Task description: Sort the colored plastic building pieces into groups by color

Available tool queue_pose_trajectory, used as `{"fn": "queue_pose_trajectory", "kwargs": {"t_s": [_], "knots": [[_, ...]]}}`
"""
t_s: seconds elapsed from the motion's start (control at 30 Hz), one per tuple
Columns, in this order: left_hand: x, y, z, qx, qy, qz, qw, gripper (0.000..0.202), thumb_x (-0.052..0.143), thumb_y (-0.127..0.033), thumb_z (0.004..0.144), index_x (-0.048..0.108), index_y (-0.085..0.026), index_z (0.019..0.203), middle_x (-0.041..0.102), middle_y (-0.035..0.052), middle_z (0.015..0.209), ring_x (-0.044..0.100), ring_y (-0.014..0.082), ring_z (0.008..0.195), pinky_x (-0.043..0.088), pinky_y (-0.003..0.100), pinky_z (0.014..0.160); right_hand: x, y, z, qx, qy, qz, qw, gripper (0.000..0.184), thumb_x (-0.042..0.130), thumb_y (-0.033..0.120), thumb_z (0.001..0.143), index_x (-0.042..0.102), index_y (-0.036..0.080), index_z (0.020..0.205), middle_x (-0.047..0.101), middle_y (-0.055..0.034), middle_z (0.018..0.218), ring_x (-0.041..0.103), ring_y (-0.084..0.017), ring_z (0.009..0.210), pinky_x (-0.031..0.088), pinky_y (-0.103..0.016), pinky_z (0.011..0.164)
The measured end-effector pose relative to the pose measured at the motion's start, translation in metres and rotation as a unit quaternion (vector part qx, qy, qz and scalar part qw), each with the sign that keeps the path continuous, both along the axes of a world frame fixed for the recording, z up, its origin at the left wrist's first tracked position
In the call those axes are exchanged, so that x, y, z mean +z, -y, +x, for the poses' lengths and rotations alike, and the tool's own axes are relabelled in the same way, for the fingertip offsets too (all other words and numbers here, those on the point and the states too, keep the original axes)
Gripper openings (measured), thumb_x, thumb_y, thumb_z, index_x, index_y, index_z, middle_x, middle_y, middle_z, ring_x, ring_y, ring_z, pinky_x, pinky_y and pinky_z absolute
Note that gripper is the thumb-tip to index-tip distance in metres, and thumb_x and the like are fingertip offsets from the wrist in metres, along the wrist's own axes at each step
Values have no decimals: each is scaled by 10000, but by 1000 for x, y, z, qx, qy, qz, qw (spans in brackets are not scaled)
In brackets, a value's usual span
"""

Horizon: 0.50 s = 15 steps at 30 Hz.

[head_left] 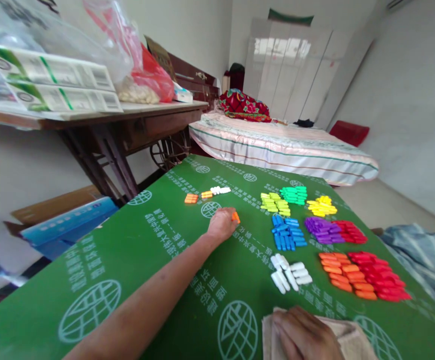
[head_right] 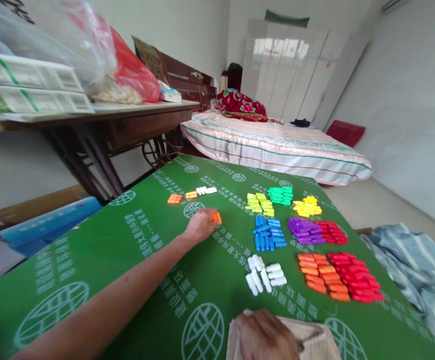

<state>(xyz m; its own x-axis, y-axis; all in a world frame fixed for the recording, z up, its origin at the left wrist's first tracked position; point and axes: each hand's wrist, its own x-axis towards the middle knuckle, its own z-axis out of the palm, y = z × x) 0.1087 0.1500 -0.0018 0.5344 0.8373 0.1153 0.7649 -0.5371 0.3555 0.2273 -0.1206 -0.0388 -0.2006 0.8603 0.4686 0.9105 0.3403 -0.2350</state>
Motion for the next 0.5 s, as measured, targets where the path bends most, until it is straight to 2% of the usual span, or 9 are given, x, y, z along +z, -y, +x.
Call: {"fn": "queue_pose_trajectory", "kwargs": {"t_s": [0.1,0.17,0.27,0.4,0.5], "knots": [[-2,10,-8,-43,19,-10,999,242,484,-168,792,638,-180,979,682,70,965,634,185,890,496,289,811,15,-7,1,-38,-45,-9,998,228,415,109,888,625,197,893,621,-22,689,592,-145,630,458,-233,597],[-5,16,-14,-82,30,7,996,287,467,-176,796,632,-171,1030,677,85,1013,625,202,958,495,317,867,25,-16,-2,-80,-75,-3,994,234,398,141,912,623,195,876,611,-24,685,580,-148,637,442,-242,614],[-12,19,-20,-125,37,62,990,403,411,-182,814,579,-136,1177,629,128,1181,563,233,1116,459,376,973,34,-31,-8,-96,-69,4,993,247,394,160,920,617,198,824,605,-21,679,571,-143,635,413,-241,614],[-16,21,-20,-221,9,95,971,543,375,-80,753,529,-152,1269,508,100,1375,444,210,1278,342,383,1102,37,-41,-13,-89,-53,-16,994,237,406,156,910,605,201,788,602,-12,677,566,-141,643,387,-246,615],[-14,24,-18,-254,-32,73,964,552,379,-60,732,562,-202,1234,510,67,1374,455,202,1270,347,385,1098,34,-40,-14,-88,-40,-33,995,224,414,159,906,597,204,785,606,-10,693,562,-143,651,377,-255,623]]}}
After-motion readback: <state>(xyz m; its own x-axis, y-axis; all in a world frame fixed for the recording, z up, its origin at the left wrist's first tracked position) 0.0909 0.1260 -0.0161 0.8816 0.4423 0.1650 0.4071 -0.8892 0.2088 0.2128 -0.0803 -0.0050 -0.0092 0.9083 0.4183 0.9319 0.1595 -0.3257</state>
